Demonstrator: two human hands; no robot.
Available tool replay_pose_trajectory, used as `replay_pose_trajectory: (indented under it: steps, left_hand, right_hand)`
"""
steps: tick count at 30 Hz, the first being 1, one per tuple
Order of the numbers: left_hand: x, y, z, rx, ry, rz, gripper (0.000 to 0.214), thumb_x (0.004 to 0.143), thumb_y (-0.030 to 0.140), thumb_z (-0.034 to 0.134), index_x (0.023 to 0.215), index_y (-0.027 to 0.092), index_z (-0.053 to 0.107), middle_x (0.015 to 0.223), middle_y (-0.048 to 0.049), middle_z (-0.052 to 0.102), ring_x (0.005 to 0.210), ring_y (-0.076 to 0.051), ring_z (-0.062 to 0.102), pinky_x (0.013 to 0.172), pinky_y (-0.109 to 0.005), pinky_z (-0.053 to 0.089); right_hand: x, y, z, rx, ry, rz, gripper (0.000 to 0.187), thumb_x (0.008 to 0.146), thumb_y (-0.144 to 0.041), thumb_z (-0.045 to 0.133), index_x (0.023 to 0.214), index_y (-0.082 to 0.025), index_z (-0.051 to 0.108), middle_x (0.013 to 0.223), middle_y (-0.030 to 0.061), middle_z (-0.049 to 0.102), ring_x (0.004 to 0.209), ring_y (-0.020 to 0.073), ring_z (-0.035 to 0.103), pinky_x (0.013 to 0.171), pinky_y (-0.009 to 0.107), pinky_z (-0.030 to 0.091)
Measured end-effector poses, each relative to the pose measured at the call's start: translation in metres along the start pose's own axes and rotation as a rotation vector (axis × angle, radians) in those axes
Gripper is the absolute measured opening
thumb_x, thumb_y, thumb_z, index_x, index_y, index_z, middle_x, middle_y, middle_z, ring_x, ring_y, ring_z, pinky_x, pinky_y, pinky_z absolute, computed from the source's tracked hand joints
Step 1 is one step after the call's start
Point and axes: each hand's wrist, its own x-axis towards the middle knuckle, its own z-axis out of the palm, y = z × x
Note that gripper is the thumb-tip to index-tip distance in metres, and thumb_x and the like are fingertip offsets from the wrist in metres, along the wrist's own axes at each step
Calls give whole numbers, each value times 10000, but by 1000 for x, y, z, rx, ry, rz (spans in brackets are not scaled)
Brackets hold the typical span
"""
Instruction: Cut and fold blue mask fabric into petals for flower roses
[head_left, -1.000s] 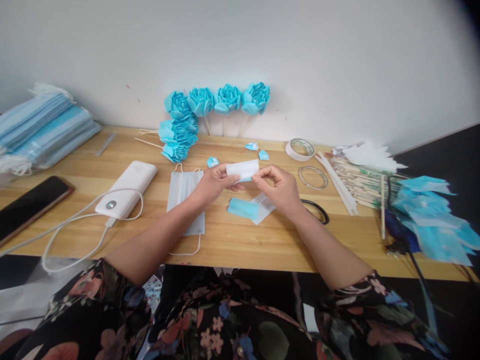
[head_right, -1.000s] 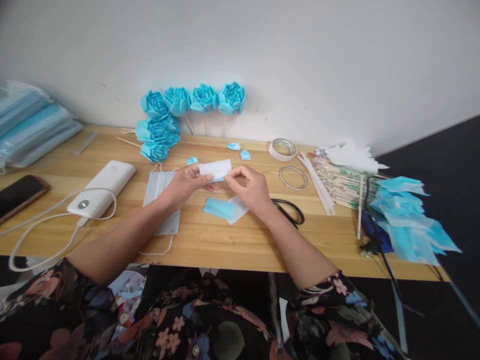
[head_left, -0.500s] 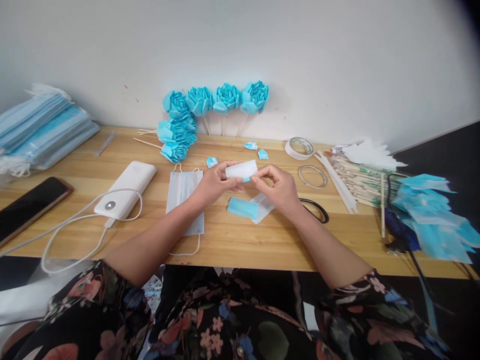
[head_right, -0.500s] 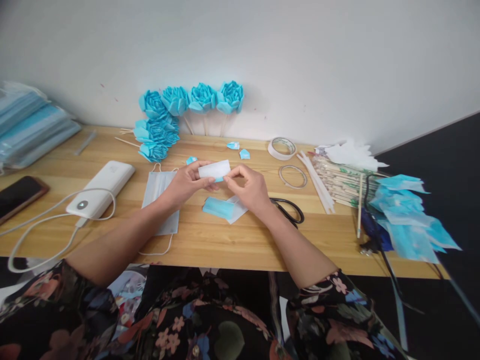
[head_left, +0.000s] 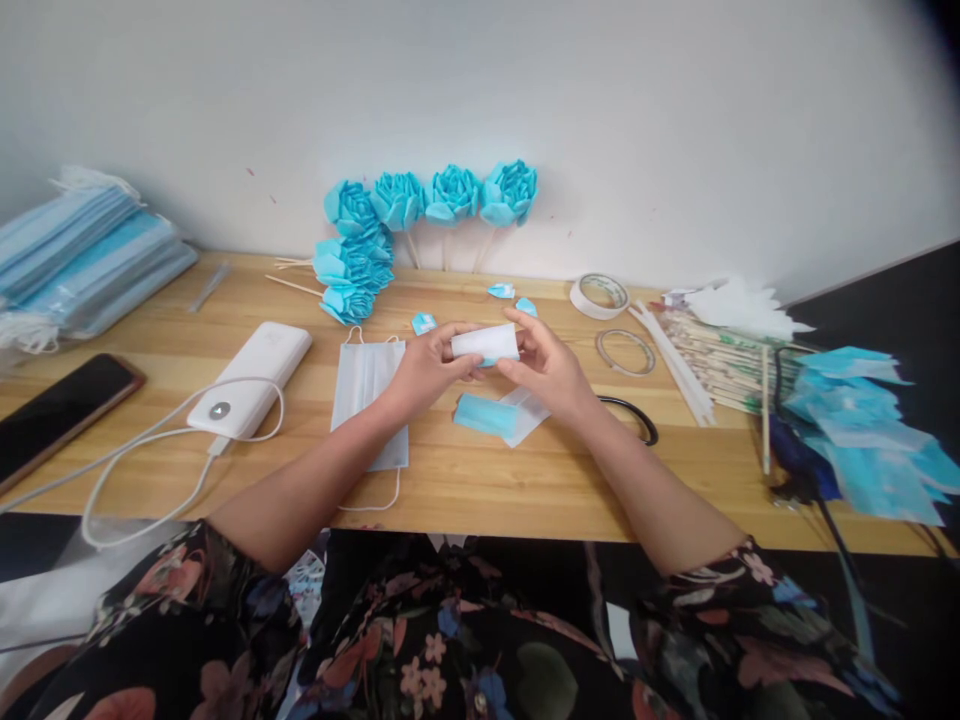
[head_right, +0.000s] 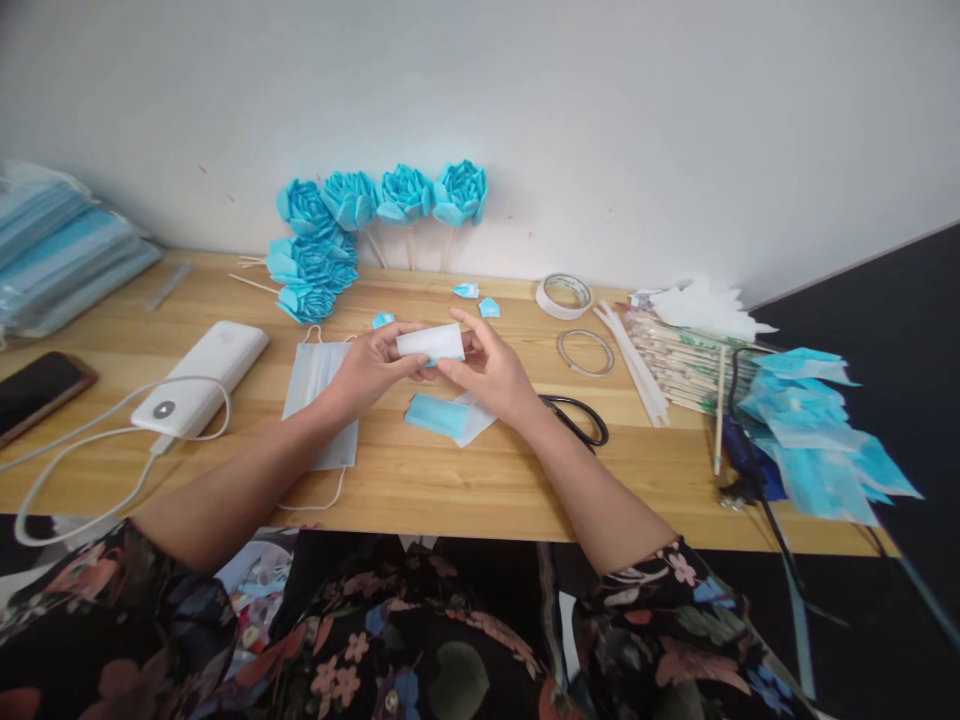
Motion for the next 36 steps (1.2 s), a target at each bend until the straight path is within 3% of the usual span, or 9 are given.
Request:
replay_pose_trajectory:
  steps: [4, 9, 13, 15, 17, 19, 21, 27, 36]
  left_hand:
    - [-2, -1, 1, 46, -12, 65, 509, 749, 242, 762, 1225, 124, 625, 947, -64, 742, 712, -138, 705, 686, -257, 582]
    - [-4, 1, 0, 59, 63, 106, 576, 789, 268, 733, 1329, 159, 565, 805, -15, 711, 662, -124, 663, 689, -259, 544]
    - [-3, 5, 2, -46, 46, 98, 731, 722, 344, 814, 1378, 203, 522, 854, -16, 704, 683, -123, 635, 666, -248, 514]
    - [-3, 4, 3, -53, -1, 52, 666, 691, 393, 838, 1276, 180, 603, 844, -25, 690, 684, -126, 617, 638, -246, 499]
    - [-2, 1, 3, -14, -31, 3, 466, 698, 441, 822, 1034, 145, 695, 780, -24, 666, 670, -124, 595, 615, -245, 483]
    - [-3, -2, 3, 32, -18, -22, 357, 731, 479, 777, 786, 137, 692, 710, -21, 644, 644, -116, 576, 614, -247, 475]
    - [-3, -3, 3, 61, 13, -27, 383, 758, 503, 736, 652, 143, 659, 670, -23, 642, 627, -112, 571, 631, -254, 478]
    - [-4, 0, 3, 114, 29, -59, 404, 704, 539, 769, 615, 158, 668, 637, -29, 673, 610, -126, 578, 625, -261, 492]
    - [-4, -5, 2, 258, -57, -44, 350, 779, 456, 711, 611, 152, 666, 582, -15, 640, 550, -102, 527, 531, -221, 406]
  right_hand:
    - [-2, 0, 2, -59, -12, 21, 638, 821, -292, 688, 1427, -254, 492, 1060, 57, 732, 976, 233, 694, 922, 427, 555]
    - [-3, -2, 2, -135, -15, 33, 642, 795, -236, 685, 1415, -277, 522, 1226, 70, 696, 993, 239, 691, 858, 412, 584]
    - [-4, 0, 4, -140, 25, 18, 611, 801, -236, 684, 1393, -291, 545, 1193, 58, 705, 1014, 240, 687, 880, 419, 580]
    - [-4, 2, 4, -117, 54, 9, 616, 810, -248, 683, 1406, -293, 532, 1150, 52, 713, 1005, 234, 686, 884, 415, 576]
    - [-4, 3, 5, -115, 70, 0, 628, 812, -256, 687, 1417, -291, 520, 1135, 49, 713, 987, 228, 680, 882, 412, 570]
    - [-4, 3, 6, -133, 72, -9, 633, 807, -260, 696, 1415, -283, 521, 1142, 53, 708, 973, 226, 671, 878, 411, 562]
    - [-4, 1, 7, -161, 68, -9, 627, 803, -271, 705, 1405, -270, 533, 1109, 56, 709, 943, 223, 664, 850, 400, 558]
    - [-3, -3, 2, -78, 38, 12, 480, 881, -414, 639, 1324, -234, 603, 801, 1, 656, 736, 173, 623, 695, 323, 528]
    - [-1, 1, 5, 24, 160, 27, 412, 817, -378, 689, 1201, -233, 671, 757, -29, 650, 624, 119, 574, 575, 259, 473]
